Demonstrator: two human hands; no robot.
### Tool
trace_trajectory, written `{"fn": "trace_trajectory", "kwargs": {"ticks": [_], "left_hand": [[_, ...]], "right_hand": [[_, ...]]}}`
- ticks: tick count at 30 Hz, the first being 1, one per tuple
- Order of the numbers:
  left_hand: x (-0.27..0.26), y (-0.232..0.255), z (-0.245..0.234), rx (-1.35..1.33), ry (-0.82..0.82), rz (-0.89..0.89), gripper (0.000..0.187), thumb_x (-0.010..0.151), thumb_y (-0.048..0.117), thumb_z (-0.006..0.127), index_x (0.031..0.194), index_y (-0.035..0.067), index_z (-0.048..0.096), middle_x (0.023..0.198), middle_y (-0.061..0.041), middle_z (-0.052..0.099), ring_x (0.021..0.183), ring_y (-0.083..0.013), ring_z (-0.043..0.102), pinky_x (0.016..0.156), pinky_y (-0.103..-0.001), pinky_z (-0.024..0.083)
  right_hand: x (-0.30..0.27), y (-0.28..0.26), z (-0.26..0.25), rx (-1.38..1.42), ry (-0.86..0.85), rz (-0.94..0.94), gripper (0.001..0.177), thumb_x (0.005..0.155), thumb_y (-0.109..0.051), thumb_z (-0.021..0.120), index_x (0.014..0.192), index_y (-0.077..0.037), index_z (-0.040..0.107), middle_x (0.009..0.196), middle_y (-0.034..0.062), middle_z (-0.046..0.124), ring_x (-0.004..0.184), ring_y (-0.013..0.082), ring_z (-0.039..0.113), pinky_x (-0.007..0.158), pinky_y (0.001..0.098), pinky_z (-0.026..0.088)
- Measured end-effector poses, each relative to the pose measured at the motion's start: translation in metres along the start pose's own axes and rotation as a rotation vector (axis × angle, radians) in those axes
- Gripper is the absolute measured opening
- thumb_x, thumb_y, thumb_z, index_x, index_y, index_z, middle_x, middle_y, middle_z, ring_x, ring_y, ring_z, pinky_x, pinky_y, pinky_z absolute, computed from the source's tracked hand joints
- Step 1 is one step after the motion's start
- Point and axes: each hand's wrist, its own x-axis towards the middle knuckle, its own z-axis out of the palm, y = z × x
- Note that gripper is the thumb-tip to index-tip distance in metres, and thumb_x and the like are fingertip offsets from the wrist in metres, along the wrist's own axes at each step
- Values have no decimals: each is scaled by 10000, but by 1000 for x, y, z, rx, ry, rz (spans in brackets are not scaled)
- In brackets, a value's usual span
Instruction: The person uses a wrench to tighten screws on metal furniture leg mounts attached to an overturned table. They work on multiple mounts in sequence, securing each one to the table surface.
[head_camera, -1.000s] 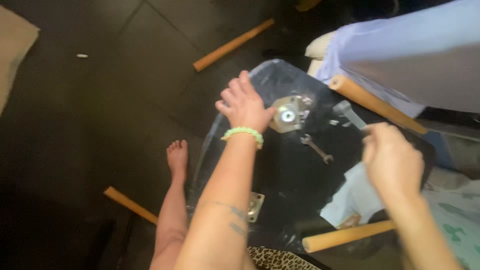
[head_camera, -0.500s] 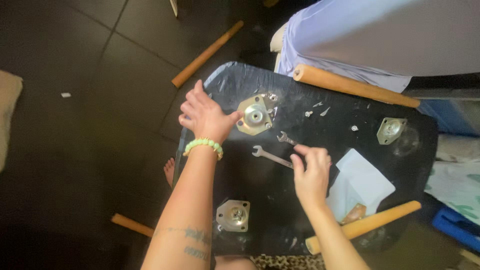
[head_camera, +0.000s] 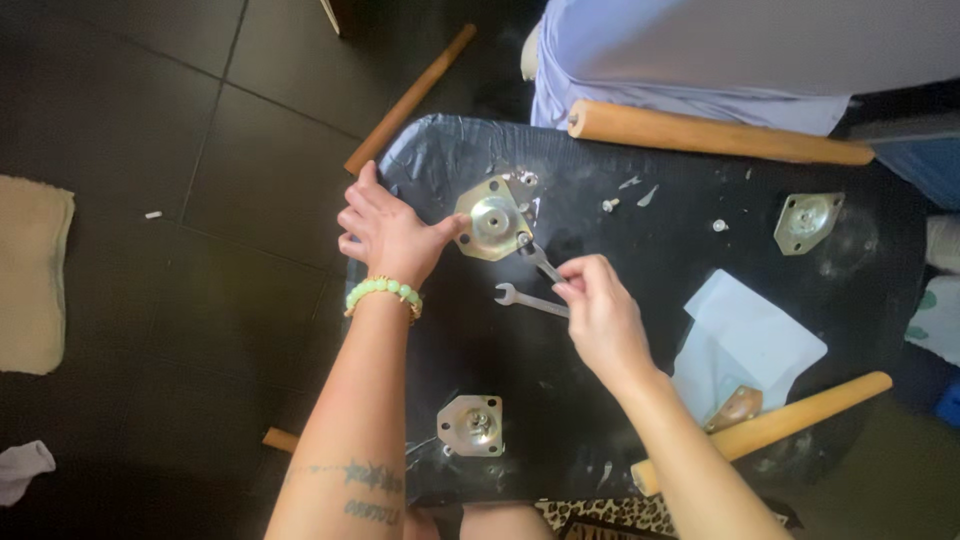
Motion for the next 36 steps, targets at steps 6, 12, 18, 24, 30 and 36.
{"fn": "trace_trajectory", "kwargs": {"ticks": [6,12,18,24,30,36], "left_hand": [[2,2,-5,3,-19,15,1376,563,556,944,1540,2,150,1445,-179,301,1329,-383,287,1074,-611,198],[1,4,-5,-17,-28,0,1365,565,536,945,1543,7,153,1461,-174,301,1331,-379,293,1084,-606,201],[-1,2,-2,-39,9,28,1354,564,529,947,1542,13,166,1473,-161,309,1327,-378,302,1070,-614,208],[0,2,-1,-12,-5,27,1351,563,541,937,1542,13,172,1455,-164,316,1306,-374,316,1071,-607,222],[0,1,0,-19,16,26,1344,559,541,945,1530,15,178,1451,-174,311,1305,-381,311,1058,-625,214],[-1,0,-1,-33,12,15,1335,563,536,945,1528,16,184,1443,-174,313,1329,-384,297,1053,-613,223]], "right_hand": [[10,6,30,272,-14,399,133,938,-89,672,1046,-23,629,881,68,711,734,132,650,689,293,537],[8,10,40,289,79,289,116,937,-65,681,1032,-15,636,882,56,714,746,101,646,701,268,532],[30,28,14,317,-96,297,110,898,-18,697,1007,-16,714,836,38,712,773,72,624,729,246,513],[66,33,-8,303,-290,418,123,856,-10,712,971,-33,750,865,48,758,792,63,679,745,238,531],[88,16,-25,214,-402,278,145,854,1,691,970,-55,759,910,53,773,845,121,742,772,262,565],[114,-32,-48,-395,-522,-138,144,867,-142,704,990,-147,778,999,70,732,955,300,691,800,434,529]]}}
